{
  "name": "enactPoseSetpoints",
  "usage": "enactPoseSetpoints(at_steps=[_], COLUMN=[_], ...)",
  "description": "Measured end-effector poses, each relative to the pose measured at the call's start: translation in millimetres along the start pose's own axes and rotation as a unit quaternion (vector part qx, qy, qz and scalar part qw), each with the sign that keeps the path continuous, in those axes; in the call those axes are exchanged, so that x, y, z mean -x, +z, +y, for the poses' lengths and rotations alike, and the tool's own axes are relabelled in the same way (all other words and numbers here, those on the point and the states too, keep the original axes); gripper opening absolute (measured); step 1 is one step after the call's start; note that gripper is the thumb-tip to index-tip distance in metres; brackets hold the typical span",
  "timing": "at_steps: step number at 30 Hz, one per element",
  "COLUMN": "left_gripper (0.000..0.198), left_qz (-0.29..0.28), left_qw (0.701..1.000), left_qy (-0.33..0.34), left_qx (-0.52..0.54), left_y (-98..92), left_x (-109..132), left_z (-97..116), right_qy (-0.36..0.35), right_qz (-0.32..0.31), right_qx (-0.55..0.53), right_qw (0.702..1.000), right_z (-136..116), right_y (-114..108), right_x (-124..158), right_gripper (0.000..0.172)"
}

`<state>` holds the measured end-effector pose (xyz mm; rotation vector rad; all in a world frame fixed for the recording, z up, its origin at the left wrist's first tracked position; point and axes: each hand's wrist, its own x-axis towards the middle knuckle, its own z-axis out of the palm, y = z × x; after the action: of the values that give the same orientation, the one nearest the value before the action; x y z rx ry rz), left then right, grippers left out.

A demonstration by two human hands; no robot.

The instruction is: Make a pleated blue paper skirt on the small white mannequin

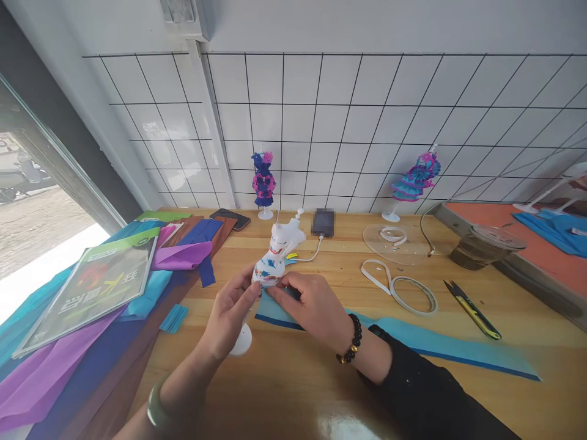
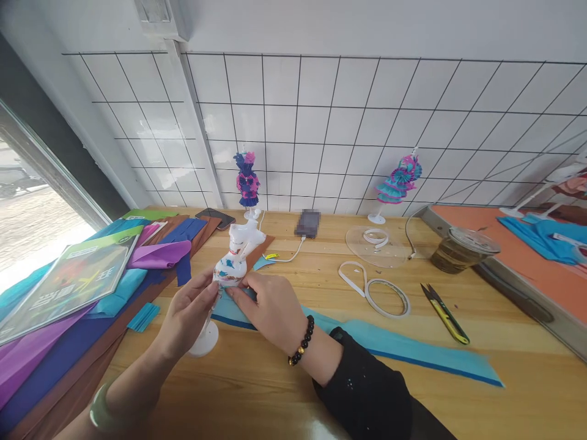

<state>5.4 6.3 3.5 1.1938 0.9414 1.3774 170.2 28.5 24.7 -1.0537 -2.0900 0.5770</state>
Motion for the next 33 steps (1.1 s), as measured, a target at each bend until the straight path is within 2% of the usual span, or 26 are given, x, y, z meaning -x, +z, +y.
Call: enactPoseSetpoints(at_steps=[3, 7, 13, 20, 25, 28, 33], left_gripper=[0.051, 0.053, 0.054, 0.055, 0.051, 0.050, 0.052], left_qz=[-0.001, -0.003, 0.034, 0.046, 0.047, 0.058, 0.074], left_qw=[0.999, 0.999, 0.998, 0.996, 0.994, 0.993, 0.990], left_qy=[0.019, 0.032, 0.022, 0.038, 0.065, 0.068, 0.075], left_qx=[0.026, -0.021, -0.052, -0.072, -0.079, -0.083, -0.098], left_y=[0.2, 4.1, 8.8, 7.1, 5.2, 4.3, 3.1], left_x=[2.0, 5.1, 5.1, 3.4, 3.5, 3.8, 4.6], left_z=[1.1, 8.8, 17.6, 14.9, 9.7, 7.8, 6.0], right_qy=[0.002, -0.012, -0.019, -0.007, 0.010, -0.007, -0.043], right_qz=[-0.002, 0.006, -0.009, -0.023, -0.009, -0.017, -0.032], right_qx=[0.010, 0.017, 0.056, 0.069, 0.085, 0.055, 0.056], right_qw=[1.000, 1.000, 0.998, 0.997, 0.996, 0.998, 0.997], right_z=[-3.7, -9.0, -14.1, -17.7, -18.6, -20.4, -24.6], right_y=[-2.0, -5.8, -8.1, -11.4, -13.0, -13.5, -12.2], right_x=[0.4, 1.8, 3.4, 2.2, 4.1, 5.9, 8.5], right_gripper=[0.019, 0.016, 0.013, 0.013, 0.020, 0.011, 0.013])
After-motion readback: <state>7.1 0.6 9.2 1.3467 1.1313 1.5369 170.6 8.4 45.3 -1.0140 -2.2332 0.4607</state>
